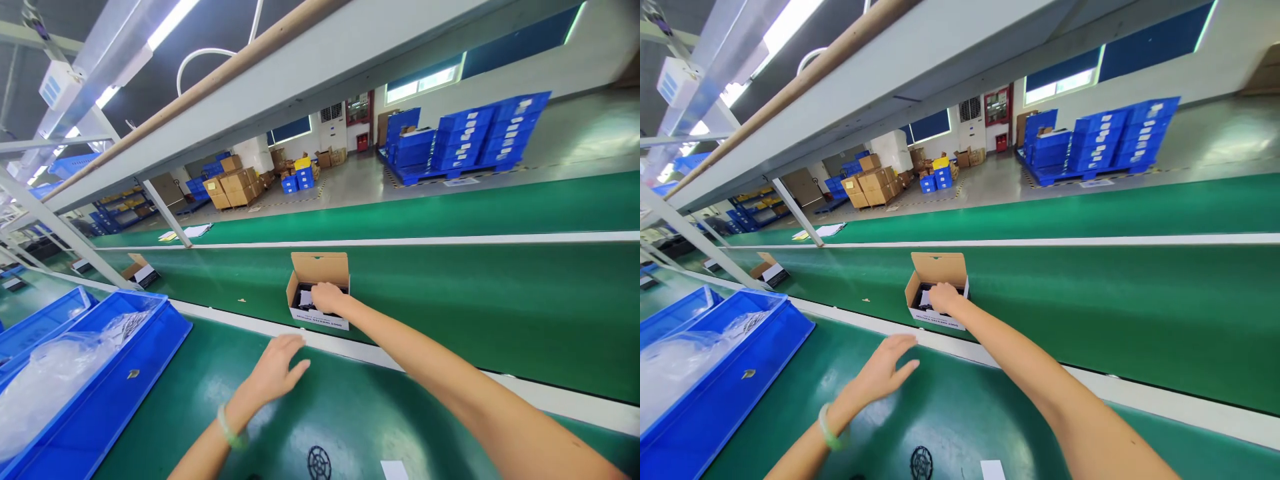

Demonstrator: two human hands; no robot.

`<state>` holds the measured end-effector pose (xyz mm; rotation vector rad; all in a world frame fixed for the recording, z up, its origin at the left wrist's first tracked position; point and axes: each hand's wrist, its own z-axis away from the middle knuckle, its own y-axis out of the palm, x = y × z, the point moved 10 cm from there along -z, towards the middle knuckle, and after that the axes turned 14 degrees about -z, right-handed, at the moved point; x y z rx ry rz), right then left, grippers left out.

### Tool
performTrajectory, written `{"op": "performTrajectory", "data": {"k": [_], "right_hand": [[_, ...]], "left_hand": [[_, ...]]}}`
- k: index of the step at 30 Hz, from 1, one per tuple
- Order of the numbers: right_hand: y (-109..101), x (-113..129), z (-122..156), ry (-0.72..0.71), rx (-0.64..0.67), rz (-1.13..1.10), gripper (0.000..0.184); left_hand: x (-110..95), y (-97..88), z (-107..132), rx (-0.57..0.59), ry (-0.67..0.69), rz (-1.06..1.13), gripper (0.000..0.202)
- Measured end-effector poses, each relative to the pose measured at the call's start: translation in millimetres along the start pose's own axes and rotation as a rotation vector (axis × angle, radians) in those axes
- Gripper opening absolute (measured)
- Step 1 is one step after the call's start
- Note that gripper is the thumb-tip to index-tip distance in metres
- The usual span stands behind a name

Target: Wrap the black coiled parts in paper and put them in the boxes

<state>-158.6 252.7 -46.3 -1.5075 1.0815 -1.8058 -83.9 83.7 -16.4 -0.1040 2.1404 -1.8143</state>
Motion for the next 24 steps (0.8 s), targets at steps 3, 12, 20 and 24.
{"op": "performTrajectory", "data": {"k": [3, 12, 20, 24], "right_hand": [[-2, -10, 17, -0.001, 0.121, 0.015, 0.023], [-28, -17, 54, 0.086, 0.140, -0.062, 0.056], [-80, -10, 225, -0.248, -0.037, -0.197, 0.040], [-17, -25, 334, -0.206, 0.155, -0.274, 0.040]], "left_hand": [[-26, 17.0, 42, 0.216, 0.000, 0.052, 0.041], [-54, 68.1, 89, 0.468, -0.056, -0.086, 0.043], [-37, 38.1, 79, 0.190, -0.289, 0.425, 0.024], [-48, 32.0, 94, 0.058, -0.502, 1.235, 0.033]]}}
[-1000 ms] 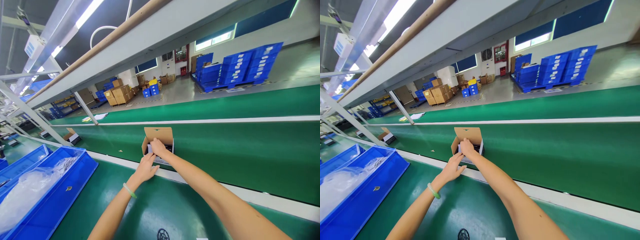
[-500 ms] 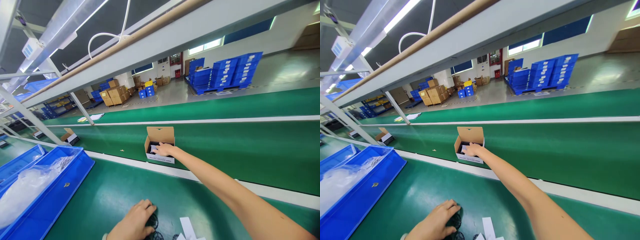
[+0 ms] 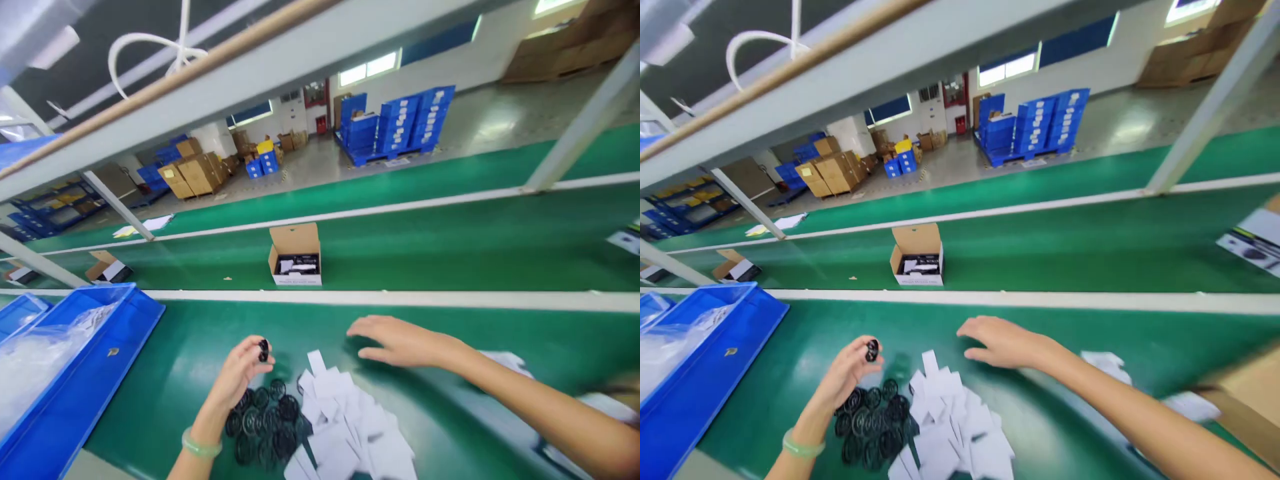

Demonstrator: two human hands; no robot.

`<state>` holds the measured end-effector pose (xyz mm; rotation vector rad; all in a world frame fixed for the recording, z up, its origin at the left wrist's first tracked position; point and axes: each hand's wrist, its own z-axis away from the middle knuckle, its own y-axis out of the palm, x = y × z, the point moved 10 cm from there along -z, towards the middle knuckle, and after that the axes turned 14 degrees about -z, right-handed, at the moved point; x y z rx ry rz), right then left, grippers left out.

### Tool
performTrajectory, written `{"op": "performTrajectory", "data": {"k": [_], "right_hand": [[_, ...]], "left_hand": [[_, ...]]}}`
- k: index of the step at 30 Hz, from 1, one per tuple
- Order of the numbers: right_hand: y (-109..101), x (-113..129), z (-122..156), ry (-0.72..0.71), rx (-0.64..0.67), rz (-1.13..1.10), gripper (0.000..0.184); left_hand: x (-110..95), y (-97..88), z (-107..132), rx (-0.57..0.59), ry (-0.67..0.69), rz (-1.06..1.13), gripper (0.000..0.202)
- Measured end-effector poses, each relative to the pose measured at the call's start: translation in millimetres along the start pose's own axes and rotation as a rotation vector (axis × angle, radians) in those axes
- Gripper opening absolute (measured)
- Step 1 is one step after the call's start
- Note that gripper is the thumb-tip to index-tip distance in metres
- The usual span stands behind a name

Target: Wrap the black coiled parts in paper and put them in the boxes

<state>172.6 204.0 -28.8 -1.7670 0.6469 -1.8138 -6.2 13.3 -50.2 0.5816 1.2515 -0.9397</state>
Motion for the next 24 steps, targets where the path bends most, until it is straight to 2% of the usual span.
{"op": "performTrajectory", "data": {"k": [2, 3, 6, 9, 12, 15, 17, 19, 21, 22, 24], "right_hand": [[40, 2, 26, 0.011, 0.045, -0.059, 0.044], [55, 4, 32, 0.009, 0.025, -0.089, 0.047], [75, 11, 30, -0.017, -0.165, -0.151, 0.050], [76, 12, 24, -0.044, -0.316, -0.139, 0.033], [64, 2, 36, 0.049, -0.416, -0.058, 0.017], [50, -10, 60, 0.202, -0.540, -0.031, 0.018], [52, -14, 69, 0.258, -0.584, -0.041, 0.018], [60, -15, 67, 0.285, -0.595, -0.026, 0.039], [70, -13, 58, 0.275, -0.589, 0.011, 0.053], [75, -12, 52, 0.257, -0.580, 0.029, 0.050], [81, -10, 45, 0.217, -0.569, 0.052, 0.031]], "left_hand": [[-1, 13.5, 11, -0.014, -0.036, 0.255, 0.040], [0, 22.3, 17, -0.018, -0.053, 0.340, 0.042], [6, 54.4, 36, -0.012, -0.100, 0.473, 0.037], [14, 84.7, 56, -0.033, -0.113, 0.470, 0.026], [24, 110.4, 72, -0.081, -0.126, 0.372, 0.027], [33, 142.1, 79, -0.056, -0.137, 0.275, 0.032], [36, 166.8, 79, 0.009, -0.143, 0.265, 0.035], [40, 185.5, 78, 0.051, -0.152, 0.306, 0.038], [43, 190.7, 76, 0.020, -0.170, 0.378, 0.041], [46, 188.8, 76, -0.016, -0.188, 0.408, 0.041], [53, 179.1, 77, -0.101, -0.236, 0.435, 0.039]]}}
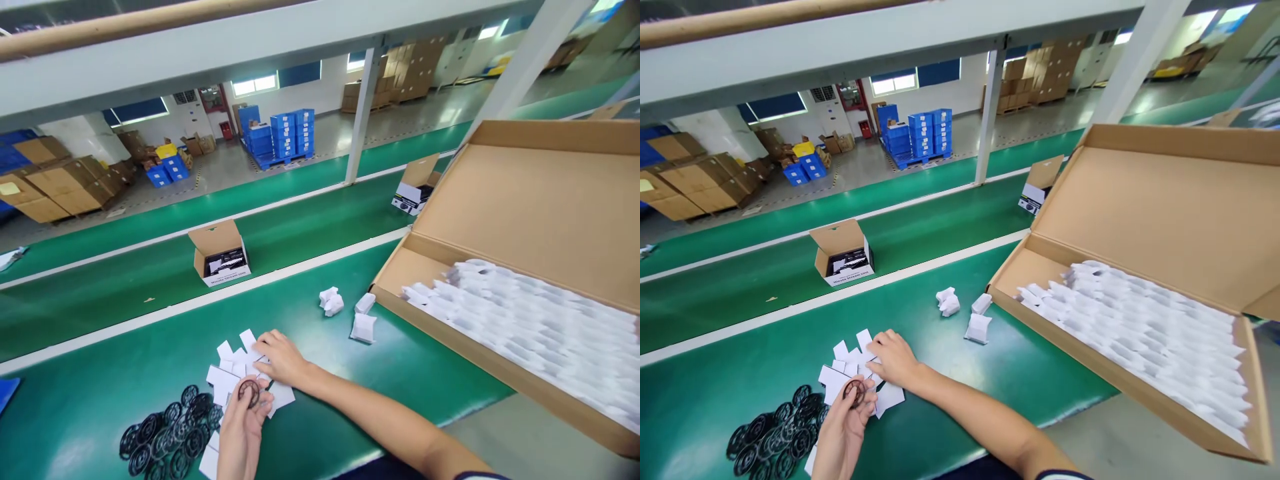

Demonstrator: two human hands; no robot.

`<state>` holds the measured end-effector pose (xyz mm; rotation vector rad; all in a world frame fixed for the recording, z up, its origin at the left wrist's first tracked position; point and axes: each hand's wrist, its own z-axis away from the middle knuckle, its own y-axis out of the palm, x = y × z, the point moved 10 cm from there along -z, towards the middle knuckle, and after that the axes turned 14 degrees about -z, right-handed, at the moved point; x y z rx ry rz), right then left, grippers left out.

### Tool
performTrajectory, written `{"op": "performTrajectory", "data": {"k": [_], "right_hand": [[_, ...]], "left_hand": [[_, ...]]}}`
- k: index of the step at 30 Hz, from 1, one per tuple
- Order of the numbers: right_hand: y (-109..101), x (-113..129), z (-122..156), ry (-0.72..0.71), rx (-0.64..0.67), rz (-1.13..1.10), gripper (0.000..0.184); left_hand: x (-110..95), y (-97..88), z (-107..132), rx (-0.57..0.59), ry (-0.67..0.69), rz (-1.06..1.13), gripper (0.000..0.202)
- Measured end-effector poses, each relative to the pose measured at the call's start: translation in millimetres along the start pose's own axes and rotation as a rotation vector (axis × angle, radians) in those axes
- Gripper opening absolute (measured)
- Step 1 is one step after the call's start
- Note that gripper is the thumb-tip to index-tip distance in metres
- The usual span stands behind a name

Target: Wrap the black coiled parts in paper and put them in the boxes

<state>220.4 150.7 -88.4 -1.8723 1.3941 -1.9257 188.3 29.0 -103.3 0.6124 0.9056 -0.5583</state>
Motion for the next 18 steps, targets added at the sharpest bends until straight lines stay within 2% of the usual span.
{"op": "performTrajectory", "data": {"k": [2, 4, 6, 7, 9, 10, 12, 14, 18], "right_hand": [[1, -1, -1, -0.015, -0.015, -0.013, 0.011], [-5, -6, 0, 0.003, -0.056, -0.034, 0.007], [-10, -7, 0, 0.017, -0.091, -0.042, 0.014], [-10, -6, -1, 0.015, -0.095, -0.041, 0.024], [-4, -1, -5, -0.004, -0.065, -0.030, 0.041], [2, 2, -7, -0.014, -0.040, -0.020, 0.041], [9, 3, -11, -0.021, -0.011, -0.012, 0.025], [7, 0, -12, -0.009, -0.031, -0.029, 0.011], [-16, -7, -4, 0.034, -0.130, -0.072, 0.008]], "left_hand": [[0, -14.9, 1, -0.088, -0.024, 0.012, 0.035], [-3, -25.8, 2, -0.138, -0.030, 0.036, 0.032], [-7, -30.9, 2, -0.160, -0.018, 0.074, 0.030], [-9, -31.7, 3, -0.165, -0.012, 0.095, 0.029], [-11, -32.7, 2, -0.186, -0.006, 0.133, 0.023], [-12, -33.4, 2, -0.201, -0.010, 0.146, 0.020], [-11, -35.9, 1, -0.231, -0.020, 0.154, 0.016], [-11, -38.9, -2, -0.248, -0.022, 0.148, 0.014], [-8, -35.2, -8, -0.193, -0.010, 0.138, 0.014]]}}
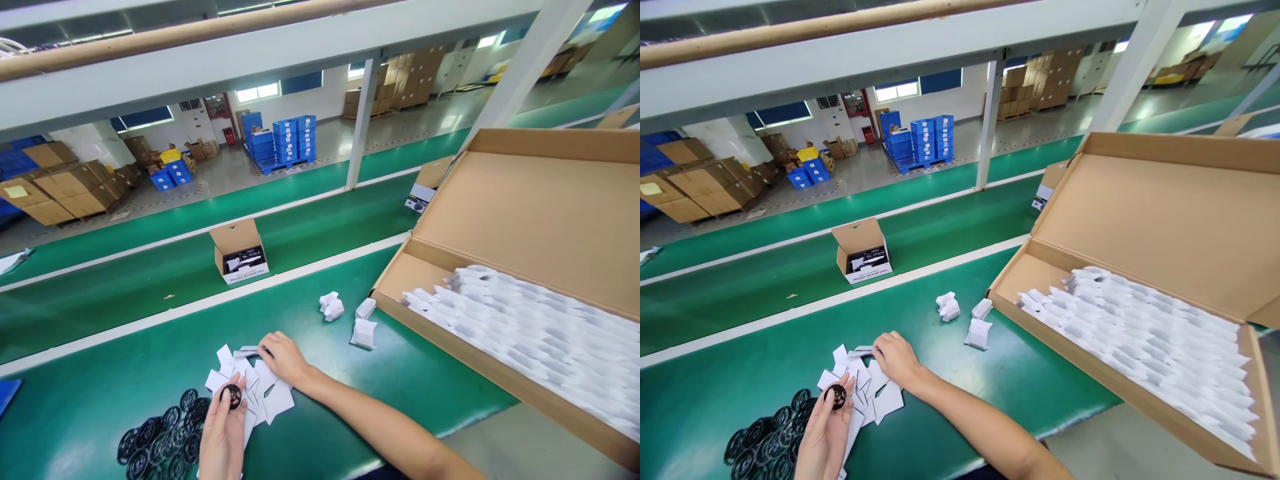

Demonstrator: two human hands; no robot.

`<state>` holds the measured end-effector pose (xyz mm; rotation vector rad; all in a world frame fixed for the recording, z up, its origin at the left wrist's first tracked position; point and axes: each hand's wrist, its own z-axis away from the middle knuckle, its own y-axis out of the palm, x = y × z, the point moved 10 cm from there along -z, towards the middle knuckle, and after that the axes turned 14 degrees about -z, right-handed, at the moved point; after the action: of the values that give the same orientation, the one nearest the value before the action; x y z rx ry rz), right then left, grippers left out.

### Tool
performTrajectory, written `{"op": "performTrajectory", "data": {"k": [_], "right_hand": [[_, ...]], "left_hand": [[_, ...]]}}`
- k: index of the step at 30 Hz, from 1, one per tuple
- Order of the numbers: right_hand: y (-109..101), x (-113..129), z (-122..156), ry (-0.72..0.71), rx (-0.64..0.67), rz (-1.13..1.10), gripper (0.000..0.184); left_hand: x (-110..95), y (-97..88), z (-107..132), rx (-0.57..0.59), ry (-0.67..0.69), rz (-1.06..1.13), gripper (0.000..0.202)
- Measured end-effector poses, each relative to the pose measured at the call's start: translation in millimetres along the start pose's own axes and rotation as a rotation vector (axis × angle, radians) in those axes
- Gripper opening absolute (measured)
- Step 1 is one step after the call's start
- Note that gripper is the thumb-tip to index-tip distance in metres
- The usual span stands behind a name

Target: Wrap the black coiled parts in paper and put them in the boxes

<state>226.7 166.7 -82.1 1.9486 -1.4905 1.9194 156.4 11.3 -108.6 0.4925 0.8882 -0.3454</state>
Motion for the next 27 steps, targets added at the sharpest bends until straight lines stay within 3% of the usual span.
{"op": "performTrajectory", "data": {"k": [4, 7, 10, 14, 17, 19, 21, 27], "right_hand": [[-31, 19, 20, 0.004, -0.140, -0.170, 0.012], [-36, 48, 38, -0.073, -0.046, -0.321, 0.015], [-59, 56, 53, -0.137, -0.015, -0.330, 0.012], [-138, 4, 63, -0.041, -0.340, 0.059, 0.019], [-170, -45, 66, 0.128, -0.426, 0.392, 0.040], [-170, -67, 67, 0.186, -0.395, 0.490, 0.044], [-163, -73, 69, 0.172, -0.385, 0.482, 0.039], [-135, -59, 77, 0.111, -0.390, 0.075, 0.022]], "left_hand": [[5, 26.2, -1, 0.147, 0.062, -0.020, 0.020], [6, 48.3, 1, 0.230, 0.097, 0.021, 0.031], [9, 51.4, 2, 0.169, 0.076, 0.051, 0.035], [19, 54.3, 9, 0.158, 0.022, -0.001, 0.037], [38, 70.8, 19, 0.277, -0.012, -0.082, 0.038], [57, 80.6, 23, 0.333, -0.039, -0.119, 0.040], [77, 86.5, 23, 0.362, -0.060, -0.151, 0.042], [118, 83.4, 9, 0.394, -0.011, -0.417, 0.057]]}}
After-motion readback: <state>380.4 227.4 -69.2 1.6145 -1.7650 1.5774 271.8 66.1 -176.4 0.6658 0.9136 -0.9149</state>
